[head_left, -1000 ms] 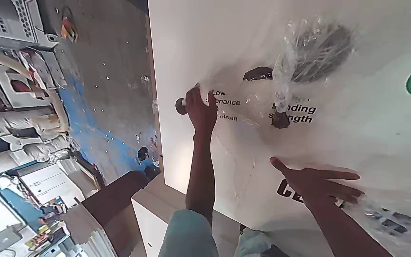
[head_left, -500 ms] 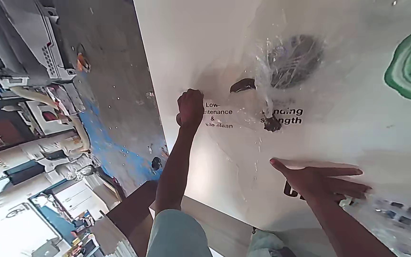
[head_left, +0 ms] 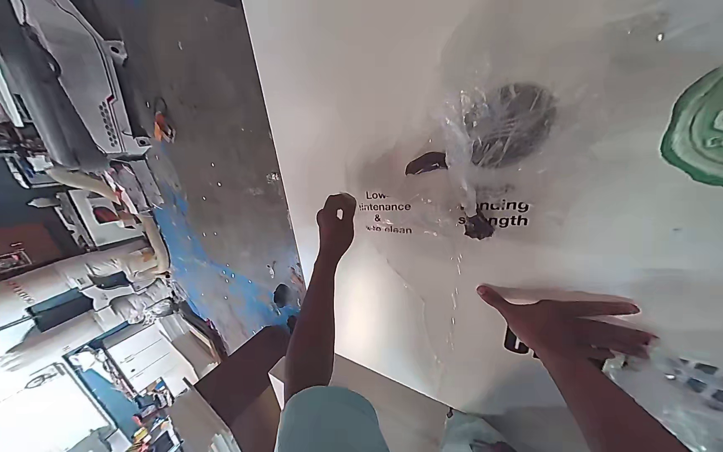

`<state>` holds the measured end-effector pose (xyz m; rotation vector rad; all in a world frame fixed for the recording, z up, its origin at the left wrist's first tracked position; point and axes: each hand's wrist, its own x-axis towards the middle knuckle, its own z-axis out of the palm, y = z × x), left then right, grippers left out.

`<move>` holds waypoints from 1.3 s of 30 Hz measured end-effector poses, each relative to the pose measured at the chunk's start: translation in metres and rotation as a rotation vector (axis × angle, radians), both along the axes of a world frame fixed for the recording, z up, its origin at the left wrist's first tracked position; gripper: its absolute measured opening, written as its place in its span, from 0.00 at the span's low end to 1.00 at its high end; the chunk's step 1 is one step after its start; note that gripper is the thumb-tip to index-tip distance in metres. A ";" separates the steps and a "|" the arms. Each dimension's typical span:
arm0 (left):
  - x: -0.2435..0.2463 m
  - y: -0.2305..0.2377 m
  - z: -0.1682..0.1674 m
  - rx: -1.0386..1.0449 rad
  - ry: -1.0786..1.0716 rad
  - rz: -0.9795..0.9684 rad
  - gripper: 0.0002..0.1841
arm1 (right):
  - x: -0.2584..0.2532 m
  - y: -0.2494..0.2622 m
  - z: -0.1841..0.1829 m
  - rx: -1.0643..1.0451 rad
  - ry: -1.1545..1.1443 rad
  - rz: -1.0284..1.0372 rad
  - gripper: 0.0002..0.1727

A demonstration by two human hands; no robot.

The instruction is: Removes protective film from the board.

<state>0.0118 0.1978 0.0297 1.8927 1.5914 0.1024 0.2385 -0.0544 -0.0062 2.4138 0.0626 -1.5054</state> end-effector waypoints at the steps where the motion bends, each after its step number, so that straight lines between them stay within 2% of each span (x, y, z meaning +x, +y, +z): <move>1: -0.002 -0.008 0.010 0.022 -0.034 0.039 0.15 | 0.000 -0.003 0.001 0.019 0.019 0.011 0.96; 3: -0.003 -0.008 0.021 0.084 0.011 0.090 0.15 | 0.003 0.001 -0.001 0.038 0.048 0.005 0.94; 5: -0.008 -0.003 0.015 0.054 0.158 0.065 0.27 | 0.001 0.000 -0.001 0.046 0.035 0.010 0.92; 6: -0.010 -0.001 0.007 0.046 0.252 0.036 0.30 | 0.000 -0.002 0.001 0.025 0.028 0.031 0.94; 10: 0.003 0.013 -0.034 0.142 0.437 -0.094 0.22 | 0.000 0.000 -0.002 0.003 -0.034 0.049 0.99; 13: 0.019 0.011 -0.042 0.168 0.509 -0.109 0.20 | -0.001 0.001 -0.003 -0.026 -0.053 0.059 0.99; 16: 0.028 0.002 -0.045 0.304 0.575 -0.118 0.17 | -0.002 -0.004 -0.004 0.028 -0.029 0.053 0.98; 17: 0.032 0.003 -0.042 0.270 0.601 -0.106 0.17 | -0.004 -0.005 -0.005 0.037 -0.039 0.041 0.99; 19: 0.041 0.012 -0.029 0.052 0.626 -0.063 0.19 | -0.006 -0.005 -0.006 0.012 -0.078 0.022 1.01; 21: 0.037 0.027 -0.019 -0.193 0.520 -0.058 0.20 | -0.005 -0.005 -0.008 0.017 -0.090 -0.002 1.02; 24: 0.014 0.038 -0.017 -0.357 0.186 -0.006 0.16 | -0.006 -0.007 -0.010 0.024 -0.095 -0.017 1.03; 27: 0.008 0.028 -0.011 -0.521 -0.087 0.043 0.16 | -0.005 -0.005 -0.010 0.027 -0.097 -0.001 1.03; 29: 0.014 0.000 -0.006 -0.510 -0.192 0.108 0.15 | -0.006 -0.008 -0.007 -0.007 -0.093 0.006 1.02; 32: 0.021 -0.028 0.000 -0.246 -0.332 0.257 0.15 | -0.005 -0.003 -0.004 -0.008 -0.088 0.001 1.02; 33: 0.023 -0.033 0.004 -0.167 -0.305 0.295 0.18 | -0.004 -0.002 -0.002 0.002 -0.072 -0.003 1.01; 35: 0.027 -0.032 -0.005 0.015 -0.116 0.291 0.23 | 0.001 0.004 0.000 0.036 -0.016 -0.004 0.95; 37: 0.027 -0.036 -0.028 0.146 0.188 0.220 0.42 | 0.002 0.000 0.002 0.005 0.029 0.027 0.95; 38: 0.029 -0.036 -0.035 0.124 0.340 0.205 0.49 | 0.001 -0.002 0.004 -0.011 0.035 0.042 0.96; 39: 0.034 -0.030 -0.041 0.096 0.426 0.185 0.51 | 0.001 -0.001 0.002 -0.012 0.019 0.038 0.97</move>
